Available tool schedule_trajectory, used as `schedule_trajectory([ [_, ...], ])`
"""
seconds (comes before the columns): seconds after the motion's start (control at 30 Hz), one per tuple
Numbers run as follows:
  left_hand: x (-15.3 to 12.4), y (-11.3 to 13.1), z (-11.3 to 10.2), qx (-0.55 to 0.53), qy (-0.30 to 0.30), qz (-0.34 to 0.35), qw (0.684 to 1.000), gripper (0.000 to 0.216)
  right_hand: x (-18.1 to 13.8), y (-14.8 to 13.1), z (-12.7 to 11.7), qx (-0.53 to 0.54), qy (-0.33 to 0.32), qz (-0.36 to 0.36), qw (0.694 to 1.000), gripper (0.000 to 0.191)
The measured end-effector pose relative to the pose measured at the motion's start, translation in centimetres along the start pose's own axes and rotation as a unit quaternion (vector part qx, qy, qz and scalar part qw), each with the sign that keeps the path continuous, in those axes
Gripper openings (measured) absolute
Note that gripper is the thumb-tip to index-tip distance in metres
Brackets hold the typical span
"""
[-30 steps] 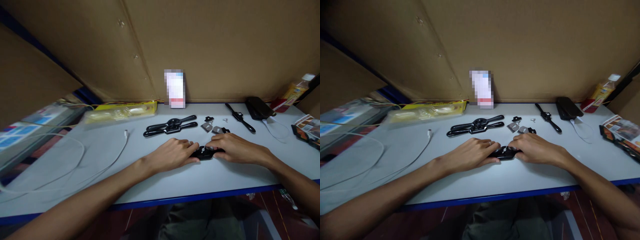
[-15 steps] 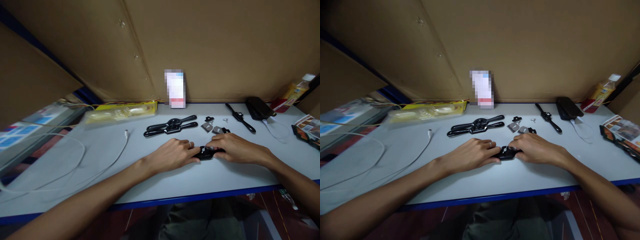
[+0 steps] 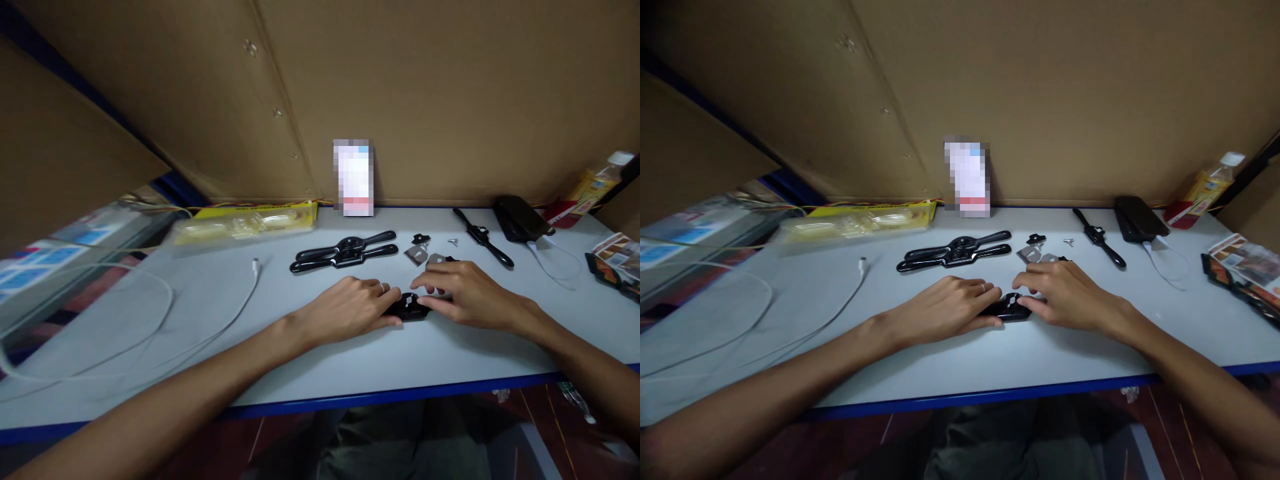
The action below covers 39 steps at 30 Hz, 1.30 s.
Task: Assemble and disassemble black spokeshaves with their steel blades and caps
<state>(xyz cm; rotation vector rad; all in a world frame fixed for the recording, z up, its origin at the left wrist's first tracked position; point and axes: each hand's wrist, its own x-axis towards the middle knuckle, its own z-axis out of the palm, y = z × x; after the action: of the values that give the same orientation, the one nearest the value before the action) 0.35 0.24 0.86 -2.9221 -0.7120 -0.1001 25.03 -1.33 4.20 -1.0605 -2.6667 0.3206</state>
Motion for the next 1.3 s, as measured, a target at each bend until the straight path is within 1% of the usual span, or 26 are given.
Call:
schedule_trajectory([
  [0.1, 0.1, 0.0, 0.1, -0.002, 0.004, 0.002, 1.0, 0.057, 0.2, -0.2, 0.8, -0.042, 0.011, -0.014, 0.999, 0.017],
  [0.4, 0.0, -0.1, 0.1, 0.002, 0.004, 0.004, 1.0, 0.053, 0.4, -0.2, 2.1, -0.093, 0.023, -0.036, 0.995, 0.019],
  [0.77, 0.0, 0.0, 0.1, -0.001, 0.005, 0.007, 1.0, 0.052, 0.5, 0.0, 2.8, -0.092, 0.031, -0.041, 0.994, 0.022],
  [1.07, 0.0, -0.1, 0.4, -0.005, 0.006, 0.018, 1.0, 0.049, 0.6, -0.4, 2.7, -0.095, 0.023, -0.031, 0.995, 0.02],
  [1.3, 0.0, -0.1, 0.4, -0.003, 0.006, 0.008, 1.0, 0.052, 0.6, -0.5, 2.8, -0.103, 0.01, -0.02, 0.994, 0.019],
])
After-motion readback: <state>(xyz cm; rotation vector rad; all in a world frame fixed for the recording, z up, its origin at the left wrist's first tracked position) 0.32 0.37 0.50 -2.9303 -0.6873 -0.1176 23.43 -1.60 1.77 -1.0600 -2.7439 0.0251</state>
